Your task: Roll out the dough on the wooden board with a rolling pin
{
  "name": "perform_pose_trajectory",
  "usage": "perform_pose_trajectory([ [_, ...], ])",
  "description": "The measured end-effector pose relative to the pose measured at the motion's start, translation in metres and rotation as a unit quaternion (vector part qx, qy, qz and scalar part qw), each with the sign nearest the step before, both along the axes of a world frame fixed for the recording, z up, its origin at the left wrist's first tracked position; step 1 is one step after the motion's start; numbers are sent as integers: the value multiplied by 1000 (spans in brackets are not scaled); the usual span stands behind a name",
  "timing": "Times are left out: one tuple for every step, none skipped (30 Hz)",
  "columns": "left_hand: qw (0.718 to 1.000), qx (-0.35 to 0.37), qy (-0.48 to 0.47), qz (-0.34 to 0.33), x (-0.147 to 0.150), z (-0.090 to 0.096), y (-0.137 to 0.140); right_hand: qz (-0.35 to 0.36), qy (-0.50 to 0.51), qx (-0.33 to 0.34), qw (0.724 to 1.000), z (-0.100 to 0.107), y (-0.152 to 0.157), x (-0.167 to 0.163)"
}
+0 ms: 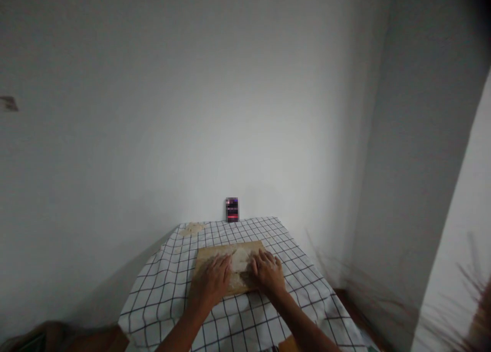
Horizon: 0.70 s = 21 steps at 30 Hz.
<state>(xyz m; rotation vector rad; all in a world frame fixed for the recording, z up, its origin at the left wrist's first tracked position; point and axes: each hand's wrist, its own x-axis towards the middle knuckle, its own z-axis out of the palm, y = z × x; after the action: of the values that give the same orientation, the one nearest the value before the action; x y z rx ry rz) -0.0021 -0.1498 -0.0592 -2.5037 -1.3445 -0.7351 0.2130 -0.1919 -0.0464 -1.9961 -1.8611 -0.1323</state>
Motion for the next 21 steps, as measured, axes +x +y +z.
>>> perform_pose_trajectory([
  [1000,-4,-5,7,-3,-3,-7,4,2,8,1000,-3,-5,0],
  [1000,-6,-5,7,-6,-5,-13,9,2,13,1000,-7,-11,0],
  [1000,-5,-3,6,-9,-8,-19,12,4,17,1000,-11,-16,1],
  [1000,-3,0,3,-12,-11,-25,17,5,20,1000,-14,-20,1],
  [1000,3,3,-2,-15,-14,-30,21,5,22,1000,-17,-25,1],
  [1000,12,5,-7,-17,-16,-35,24,4,25,999,-20,-29,1],
  [1000,23,5,-12,-18,-17,-40,25,3,30,999,-23,-32,0],
  [999,34,4,-14,-19,-18,-44,25,1,37,999,-25,-35,0],
  [999,45,2,-14,-19,-19,-47,24,-1,44,999,-27,-38,0],
  [999,53,1,-12,-19,-20,-49,24,-3,51,998,-29,-39,-1],
  [998,57,-1,-9,-19,-21,-51,24,-5,57,998,-31,-40,-1],
  [998,59,-1,-6,-18,-22,-50,24,-7,60,998,-32,-40,-1],
  [998,58,-2,-4,-17,-23,-49,23,-10,60,998,-33,-38,-1],
  [999,54,-1,-1,-16,-24,-46,23,-14,58,998,-33,-36,-1],
  [999,49,0,2,-14,-25,-42,22,-19,54,998,-32,-32,-1],
  [999,41,1,8,-12,-25,-38,21,-23,49,998,-31,-27,0],
  [999,32,1,15,-9,-25,-33,20,-28,43,998,-28,-22,1],
  [999,21,1,25,-6,-24,-28,19,-31,37,999,-25,-16,2],
  [999,11,1,35,-3,-22,-24,18,-33,30,999,-21,-10,3],
  [999,2,0,43,0,-20,-19,16,-33,22,999,-16,-5,4],
  [999,-6,0,50,3,-17,-15,15,-32,12,999,-11,1,5],
])
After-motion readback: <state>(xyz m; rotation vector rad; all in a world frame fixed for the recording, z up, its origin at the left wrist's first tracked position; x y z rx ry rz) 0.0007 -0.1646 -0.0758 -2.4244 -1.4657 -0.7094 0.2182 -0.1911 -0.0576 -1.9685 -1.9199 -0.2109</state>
